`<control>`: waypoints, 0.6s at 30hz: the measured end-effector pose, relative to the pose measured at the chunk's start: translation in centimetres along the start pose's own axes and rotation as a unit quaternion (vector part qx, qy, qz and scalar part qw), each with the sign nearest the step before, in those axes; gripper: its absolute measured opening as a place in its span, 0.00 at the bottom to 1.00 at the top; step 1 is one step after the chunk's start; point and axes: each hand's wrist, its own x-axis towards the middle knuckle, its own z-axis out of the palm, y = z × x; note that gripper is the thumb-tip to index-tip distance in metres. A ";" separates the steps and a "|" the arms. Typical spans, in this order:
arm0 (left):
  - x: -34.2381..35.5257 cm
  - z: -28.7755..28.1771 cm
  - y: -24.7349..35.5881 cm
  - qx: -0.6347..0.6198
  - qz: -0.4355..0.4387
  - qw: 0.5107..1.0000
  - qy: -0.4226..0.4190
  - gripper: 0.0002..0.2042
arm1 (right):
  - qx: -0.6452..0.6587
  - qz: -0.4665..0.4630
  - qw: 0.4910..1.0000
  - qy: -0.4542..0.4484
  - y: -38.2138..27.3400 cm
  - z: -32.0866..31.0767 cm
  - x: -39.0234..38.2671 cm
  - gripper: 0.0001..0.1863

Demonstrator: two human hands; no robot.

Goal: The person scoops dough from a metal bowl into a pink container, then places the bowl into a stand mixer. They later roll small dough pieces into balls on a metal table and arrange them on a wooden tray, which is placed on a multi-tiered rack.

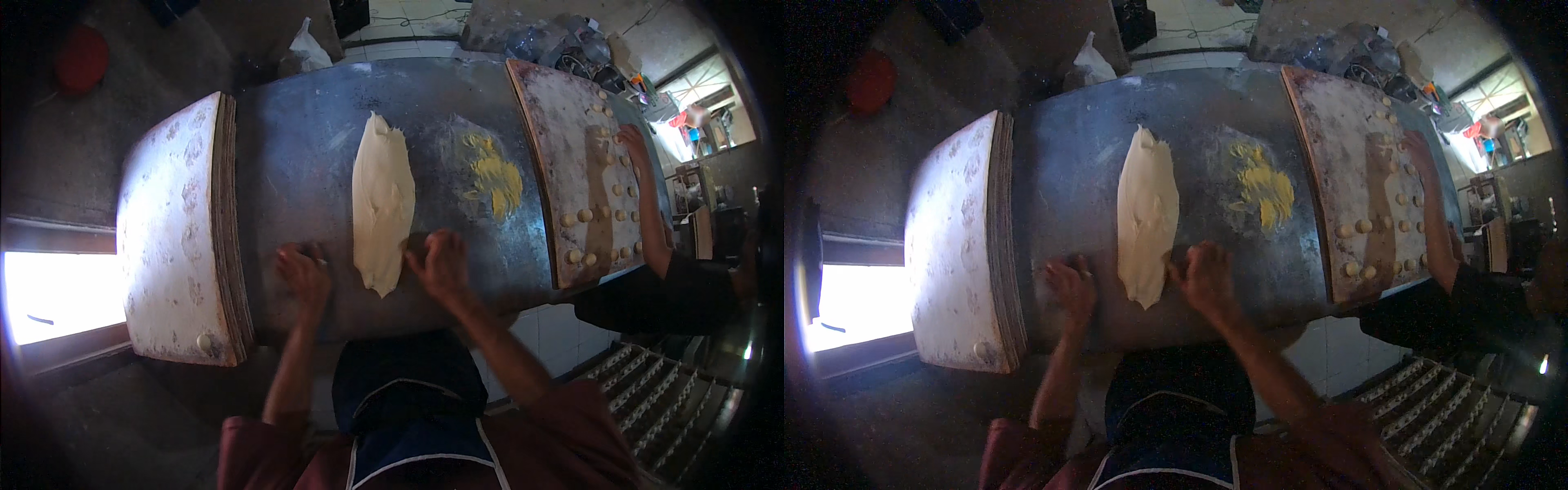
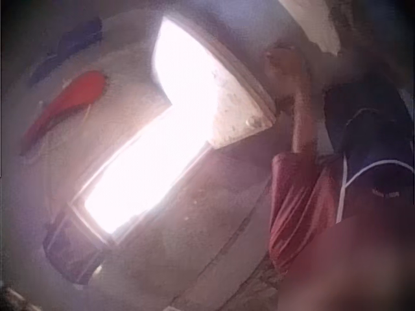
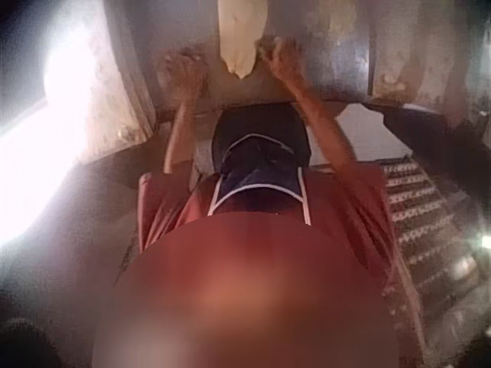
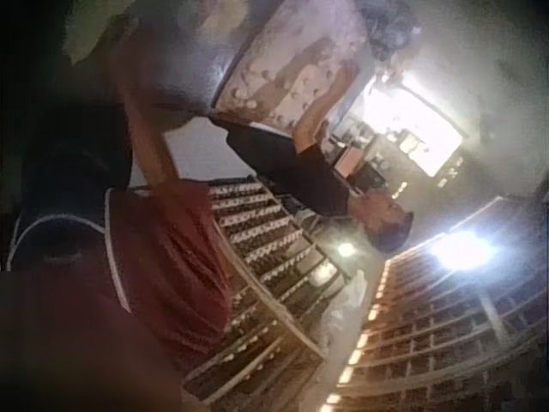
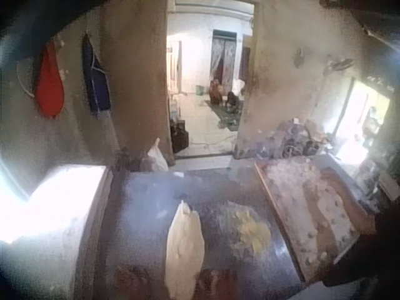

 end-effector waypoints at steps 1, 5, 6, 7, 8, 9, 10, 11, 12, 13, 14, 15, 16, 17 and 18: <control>-1.2 -0.2 3.3 -0.133 -0.094 0.987 0.007 0.18 | 0.006 0.026 0.999 -0.034 -1.5 0.4 0.8 0.17; -4.5 -4.6 1.8 -0.509 -0.158 0.844 -0.063 0.13 | 0.095 -0.077 0.978 -0.168 6.2 -2.7 -7.3 0.15; -2.7 -4.5 0.6 -0.493 -0.175 0.849 -0.074 0.12 | 0.082 -0.069 0.980 -0.166 8.3 -3.0 -6.7 0.15; 0.9 -4.7 -0.5 -0.475 -0.189 0.855 -0.087 0.11 | 0.069 -0.061 0.982 -0.162 9.4 -4.3 -5.5 0.14; 2.5 -4.9 -1.4 -0.451 -0.206 0.863 -0.098 0.10 | 0.044 -0.028 0.997 -0.065 8.0 -4.7 -2.1 0.14; 1.8 -4.6 0.1 -0.417 -0.201 0.885 -0.058 0.10 | 0.042 -0.045 0.998 -0.028 5.5 -3.4 -1.5 0.14; 0.7 -3.9 2.8 -0.378 -0.199 0.904 -0.018 0.10 | 0.042 -0.065 0.997 0.007 2.4 -1.6 -0.6 0.15; 0.6 -3.1 4.3 -0.341 -0.194 0.920 0.026 0.10 | 0.039 -0.086 0.994 0.047 1.0 -0.7 0.2 0.16; -0.6 -3.3 4.5 -0.383 -0.166 0.909 -0.006 0.11 | 0.075 -0.099 0.992 0.021 1.8 -0.4 -1.5 0.15; -3.8 -4.6 4.6 -0.424 -0.135 0.894 -0.045 0.14 | 0.113 -0.107 0.988 -0.009 3.1 -0.1 -5.8 0.15; -5.6 -4.8 4.7 -0.463 -0.102 0.877 -0.083 0.17 | 0.151 -0.115 0.981 -0.038 5.3 0.2 -8.7 0.15; -5.1 -3.6 3.2 -0.478 -0.116 0.865 -0.097 0.16 | 0.103 -0.112 0.985 -0.077 7.8 -0.6 -8.2 0.15; -4.1 -1.8 0.8 -0.495 -0.132 0.851 -0.116 0.16 | 0.055 -0.106 0.986 -0.120 10.5 -2.0 -7.1 0.15; -3.2 -0.3 -0.4 -0.511 -0.146 0.837 -0.134 0.16 | 0.006 -0.099 0.982 -0.162 12.5 -2.6 -5.8 0.15; -1.9 -0.6 0.4 -0.481 -0.149 0.861 -0.066 0.14 | 0.022 -0.104 0.992 -0.066 10.5 -1.8 -3.8 0.13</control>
